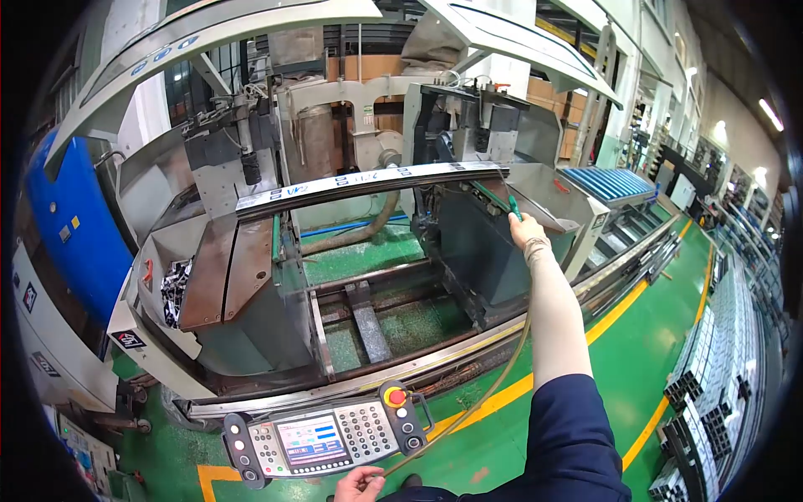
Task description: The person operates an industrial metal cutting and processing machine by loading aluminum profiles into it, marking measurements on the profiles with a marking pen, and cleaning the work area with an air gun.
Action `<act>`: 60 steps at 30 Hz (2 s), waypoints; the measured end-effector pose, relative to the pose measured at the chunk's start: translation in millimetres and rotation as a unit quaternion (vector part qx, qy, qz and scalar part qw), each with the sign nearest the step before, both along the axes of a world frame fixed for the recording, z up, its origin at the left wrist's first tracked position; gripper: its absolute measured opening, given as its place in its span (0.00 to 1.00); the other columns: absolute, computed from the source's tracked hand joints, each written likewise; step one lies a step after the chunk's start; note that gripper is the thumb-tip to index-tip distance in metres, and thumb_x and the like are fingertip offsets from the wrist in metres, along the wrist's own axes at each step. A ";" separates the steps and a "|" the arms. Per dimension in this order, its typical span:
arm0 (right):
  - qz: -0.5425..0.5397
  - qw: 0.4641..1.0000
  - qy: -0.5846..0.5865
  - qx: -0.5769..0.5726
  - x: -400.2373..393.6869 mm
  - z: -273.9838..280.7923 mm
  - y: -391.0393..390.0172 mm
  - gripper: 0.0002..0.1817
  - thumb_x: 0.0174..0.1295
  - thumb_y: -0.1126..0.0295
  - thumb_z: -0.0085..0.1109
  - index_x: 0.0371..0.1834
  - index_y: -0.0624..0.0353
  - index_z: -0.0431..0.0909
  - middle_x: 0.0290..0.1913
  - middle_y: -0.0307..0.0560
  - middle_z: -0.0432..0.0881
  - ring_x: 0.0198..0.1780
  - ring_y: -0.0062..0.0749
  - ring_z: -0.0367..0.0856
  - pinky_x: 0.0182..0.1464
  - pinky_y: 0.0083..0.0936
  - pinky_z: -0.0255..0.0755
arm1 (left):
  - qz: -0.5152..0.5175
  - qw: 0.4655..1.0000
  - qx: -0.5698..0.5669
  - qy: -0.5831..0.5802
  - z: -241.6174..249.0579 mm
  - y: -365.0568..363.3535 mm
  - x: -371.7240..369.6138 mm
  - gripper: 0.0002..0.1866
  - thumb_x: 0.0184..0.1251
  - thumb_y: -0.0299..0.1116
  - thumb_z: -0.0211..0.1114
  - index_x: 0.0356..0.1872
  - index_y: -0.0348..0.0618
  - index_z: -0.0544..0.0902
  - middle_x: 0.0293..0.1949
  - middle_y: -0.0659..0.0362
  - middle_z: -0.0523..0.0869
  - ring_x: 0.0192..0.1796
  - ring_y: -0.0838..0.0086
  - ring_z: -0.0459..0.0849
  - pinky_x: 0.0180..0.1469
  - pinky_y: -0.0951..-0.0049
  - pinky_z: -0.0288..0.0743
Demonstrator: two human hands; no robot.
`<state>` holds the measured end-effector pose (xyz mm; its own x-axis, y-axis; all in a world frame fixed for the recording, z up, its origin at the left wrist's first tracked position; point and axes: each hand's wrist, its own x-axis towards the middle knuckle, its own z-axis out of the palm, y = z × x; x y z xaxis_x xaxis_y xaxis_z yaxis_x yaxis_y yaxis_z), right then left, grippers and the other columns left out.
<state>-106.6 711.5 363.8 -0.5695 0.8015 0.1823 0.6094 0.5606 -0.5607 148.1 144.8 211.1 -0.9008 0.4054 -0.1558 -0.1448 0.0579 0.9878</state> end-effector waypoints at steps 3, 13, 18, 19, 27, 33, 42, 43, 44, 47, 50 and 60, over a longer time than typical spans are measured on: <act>-0.002 0.998 -0.014 -0.063 -1.1 -12.1 17.8 0.31 0.65 0.41 0.46 0.66 0.43 0.72 0.64 0.54 0.77 0.65 0.49 0.74 0.67 0.43 0.66 | -0.006 1.000 -0.016 0.007 0.4 2.6 -0.9 0.10 0.70 0.35 0.64 0.45 0.41 0.83 0.27 0.70 0.77 0.29 0.86 0.70 0.32 0.82 0.66; -0.034 0.998 0.060 0.011 88.6 -87.1 41.9 0.35 0.64 0.41 0.51 0.66 0.54 0.72 0.61 0.62 0.77 0.65 0.55 0.73 0.67 0.40 0.66 | -0.062 0.998 -0.015 -0.014 -13.7 7.0 -9.2 0.10 0.67 0.30 0.66 0.47 0.41 0.83 0.29 0.67 0.79 0.31 0.84 0.73 0.36 0.81 0.70; -0.098 0.993 0.066 0.025 168.1 -115.0 47.9 0.33 0.64 0.42 0.50 0.66 0.52 0.73 0.59 0.62 0.79 0.63 0.55 0.75 0.66 0.41 0.66 | -0.105 0.994 0.000 -0.038 -17.5 -6.9 -21.6 0.12 0.68 0.31 0.66 0.50 0.42 0.82 0.30 0.66 0.80 0.32 0.83 0.75 0.37 0.81 0.71; -0.106 0.993 0.042 0.010 176.3 -111.7 47.4 0.33 0.64 0.42 0.51 0.66 0.51 0.73 0.59 0.62 0.79 0.63 0.55 0.75 0.66 0.41 0.66 | -0.120 0.993 -0.019 -0.004 -17.6 -10.0 -25.3 0.13 0.68 0.31 0.66 0.51 0.41 0.81 0.29 0.65 0.81 0.32 0.82 0.76 0.37 0.79 0.72; -0.173 0.985 -0.011 0.004 180.2 -67.7 -33.6 0.32 0.63 0.41 0.50 0.66 0.47 0.73 0.57 0.60 0.81 0.62 0.54 0.77 0.64 0.42 0.69 | -0.191 0.981 -0.018 0.027 -6.9 -60.7 -56.5 0.12 0.67 0.31 0.66 0.49 0.39 0.81 0.29 0.61 0.82 0.31 0.81 0.76 0.35 0.77 0.73; 0.395 0.915 0.001 0.080 102.5 -40.1 -288.5 0.29 0.64 0.50 0.58 0.66 0.50 0.74 0.49 0.60 0.84 0.51 0.57 0.83 0.55 0.39 0.76 | -0.284 0.959 0.008 -0.025 -56.1 -129.8 -84.6 0.20 0.66 0.31 0.70 0.57 0.43 0.78 0.32 0.67 0.81 0.35 0.88 0.76 0.41 0.84 0.73; 0.365 0.918 0.011 0.154 6.8 -30.1 -385.6 0.28 0.63 0.43 0.55 0.64 0.42 0.75 0.42 0.60 0.85 0.45 0.58 0.84 0.51 0.45 0.77 | -0.187 0.981 0.022 -0.036 -36.6 -196.9 -92.7 0.19 0.64 0.29 0.70 0.55 0.40 0.79 0.29 0.64 0.81 0.32 0.82 0.76 0.36 0.77 0.73; 0.276 0.951 -0.003 0.142 -0.1 -18.5 -377.7 0.29 0.64 0.43 0.53 0.64 0.42 0.74 0.45 0.60 0.85 0.48 0.57 0.83 0.53 0.45 0.76 | -0.182 0.981 0.043 -0.060 -21.4 -202.7 -94.4 0.19 0.65 0.28 0.69 0.55 0.40 0.78 0.31 0.64 0.81 0.33 0.82 0.77 0.37 0.76 0.74; 0.190 0.973 -0.012 0.131 -14.4 0.0 -364.5 0.29 0.64 0.42 0.52 0.65 0.42 0.74 0.48 0.60 0.84 0.51 0.57 0.83 0.56 0.45 0.75 | -0.165 0.983 0.049 -0.063 -22.0 -206.4 -93.3 0.18 0.65 0.27 0.69 0.56 0.40 0.78 0.32 0.63 0.82 0.34 0.82 0.78 0.38 0.77 0.74; 0.061 0.992 -0.026 0.111 -49.9 5.2 -285.8 0.30 0.65 0.41 0.49 0.65 0.43 0.73 0.57 0.56 0.81 0.59 0.54 0.78 0.62 0.44 0.70 | -0.112 0.987 0.075 -0.083 -44.7 -209.5 -90.1 0.16 0.67 0.26 0.67 0.54 0.39 0.78 0.33 0.63 0.83 0.36 0.81 0.79 0.41 0.78 0.75; 0.032 0.993 -0.010 0.111 -70.2 11.6 -242.2 0.31 0.65 0.41 0.48 0.66 0.44 0.73 0.59 0.55 0.80 0.61 0.53 0.77 0.63 0.43 0.69 | -0.083 0.987 0.102 -0.096 -46.5 -200.2 -97.1 0.15 0.68 0.26 0.65 0.54 0.38 0.78 0.34 0.63 0.83 0.37 0.82 0.79 0.43 0.79 0.75; -0.040 0.992 -0.051 0.106 -143.1 10.2 -77.2 0.30 0.63 0.42 0.49 0.65 0.44 0.74 0.60 0.56 0.79 0.63 0.52 0.76 0.64 0.44 0.68 | -0.108 0.967 0.200 -0.119 -23.3 -65.7 -141.5 0.16 0.70 0.30 0.64 0.55 0.39 0.76 0.34 0.64 0.82 0.35 0.82 0.78 0.38 0.81 0.73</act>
